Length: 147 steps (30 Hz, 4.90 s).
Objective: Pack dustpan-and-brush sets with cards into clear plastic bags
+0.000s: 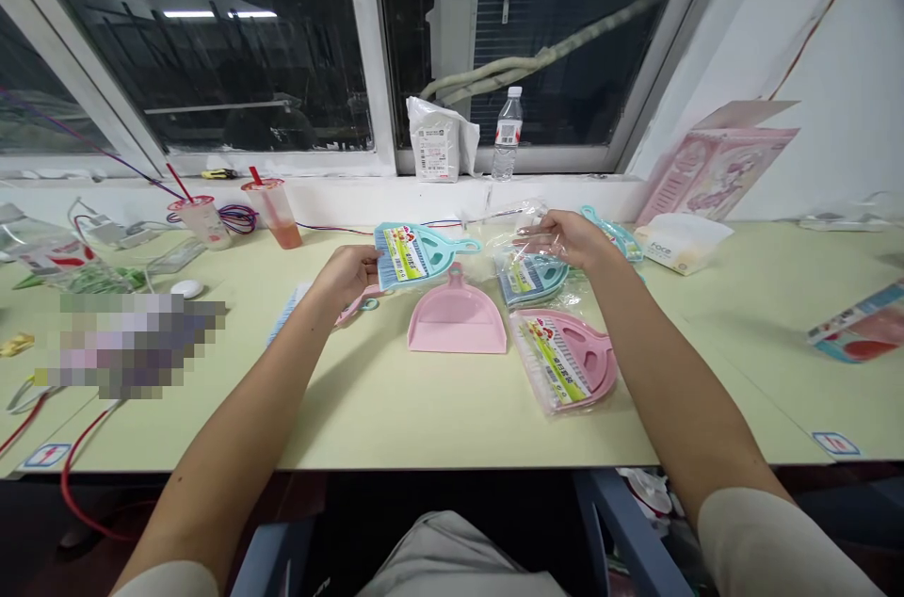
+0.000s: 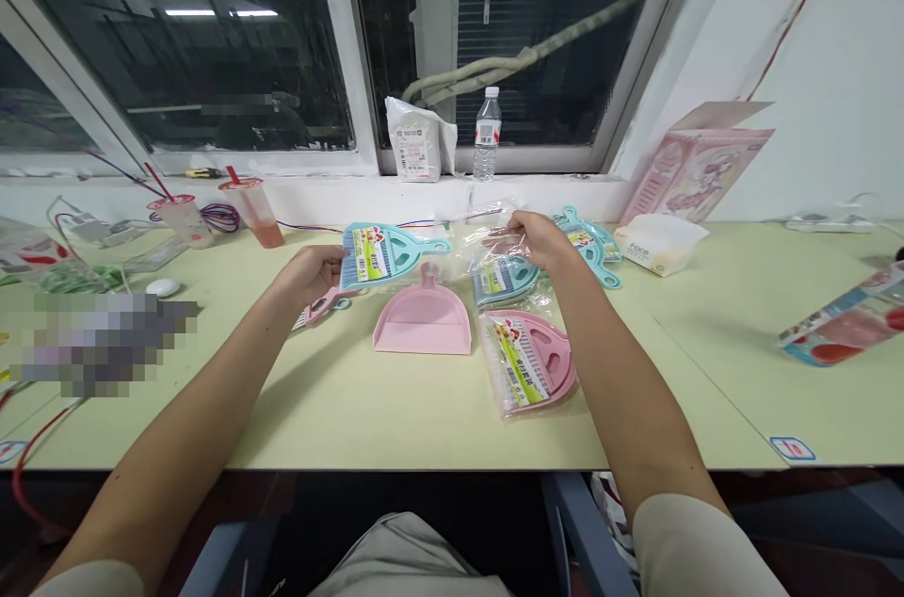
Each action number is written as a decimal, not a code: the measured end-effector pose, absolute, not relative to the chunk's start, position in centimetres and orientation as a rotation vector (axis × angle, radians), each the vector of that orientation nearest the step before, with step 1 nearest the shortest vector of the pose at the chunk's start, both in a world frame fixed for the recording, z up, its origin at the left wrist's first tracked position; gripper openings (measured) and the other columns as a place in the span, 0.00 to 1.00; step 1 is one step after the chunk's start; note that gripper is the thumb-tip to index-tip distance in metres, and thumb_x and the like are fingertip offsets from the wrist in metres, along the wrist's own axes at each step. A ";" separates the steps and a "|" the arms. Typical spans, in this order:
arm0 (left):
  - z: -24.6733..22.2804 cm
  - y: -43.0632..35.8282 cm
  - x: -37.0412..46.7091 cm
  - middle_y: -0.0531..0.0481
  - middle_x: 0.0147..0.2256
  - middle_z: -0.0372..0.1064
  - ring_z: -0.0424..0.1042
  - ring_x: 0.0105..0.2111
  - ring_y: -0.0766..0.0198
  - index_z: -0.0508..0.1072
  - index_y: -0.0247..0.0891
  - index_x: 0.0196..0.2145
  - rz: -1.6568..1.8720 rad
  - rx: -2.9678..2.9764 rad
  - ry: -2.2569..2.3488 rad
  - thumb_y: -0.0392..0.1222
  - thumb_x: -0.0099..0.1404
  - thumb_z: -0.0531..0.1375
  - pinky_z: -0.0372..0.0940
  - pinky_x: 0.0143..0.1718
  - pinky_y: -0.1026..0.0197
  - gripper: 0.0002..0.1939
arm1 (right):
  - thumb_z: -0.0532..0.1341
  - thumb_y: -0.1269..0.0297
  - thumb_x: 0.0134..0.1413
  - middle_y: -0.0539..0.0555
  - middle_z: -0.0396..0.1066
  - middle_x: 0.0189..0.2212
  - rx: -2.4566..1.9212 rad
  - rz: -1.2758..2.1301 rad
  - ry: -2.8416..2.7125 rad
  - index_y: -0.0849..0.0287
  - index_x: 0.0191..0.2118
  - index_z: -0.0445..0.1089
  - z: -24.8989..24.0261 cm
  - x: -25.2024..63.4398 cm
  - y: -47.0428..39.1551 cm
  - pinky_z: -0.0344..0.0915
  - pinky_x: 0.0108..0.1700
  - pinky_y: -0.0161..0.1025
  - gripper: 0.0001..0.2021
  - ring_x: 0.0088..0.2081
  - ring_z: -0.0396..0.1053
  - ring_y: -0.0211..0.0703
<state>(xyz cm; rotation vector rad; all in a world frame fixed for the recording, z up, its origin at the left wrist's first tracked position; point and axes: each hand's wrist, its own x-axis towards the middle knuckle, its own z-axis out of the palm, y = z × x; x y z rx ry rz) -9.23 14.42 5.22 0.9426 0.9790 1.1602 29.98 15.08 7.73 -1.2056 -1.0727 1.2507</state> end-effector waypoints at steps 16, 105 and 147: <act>5.1 14.3 -9.2 0.31 0.35 0.79 0.81 0.36 0.47 0.76 0.22 0.44 1.109 0.938 0.934 0.29 0.57 0.60 0.78 0.38 0.48 0.17 | 0.61 0.73 0.45 0.64 0.79 0.40 -1.130 1.471 -1.072 0.57 0.26 0.59 7.3 28.9 14.7 0.75 0.46 0.50 0.08 0.42 0.80 0.57; 4.4 12.1 -5.7 0.29 0.48 0.70 0.74 0.51 0.39 0.66 0.35 0.52 1.215 0.669 0.677 0.69 0.61 0.61 0.74 0.46 0.40 0.36 | 0.55 0.84 0.31 0.55 0.70 0.25 -1.311 1.567 -1.281 0.62 0.31 0.69 6.0 26.5 14.8 0.77 0.31 0.40 0.17 0.26 0.71 0.42; 2.1 12.3 -4.7 0.52 0.27 0.69 0.68 0.24 0.68 0.77 0.38 0.35 1.229 1.106 0.932 0.40 0.55 0.69 0.61 0.22 0.67 0.10 | 0.68 0.71 0.55 0.53 0.75 0.32 -1.115 1.555 -1.401 0.53 0.44 0.74 5.9 23.1 13.4 0.75 0.30 0.39 0.11 0.30 0.74 0.42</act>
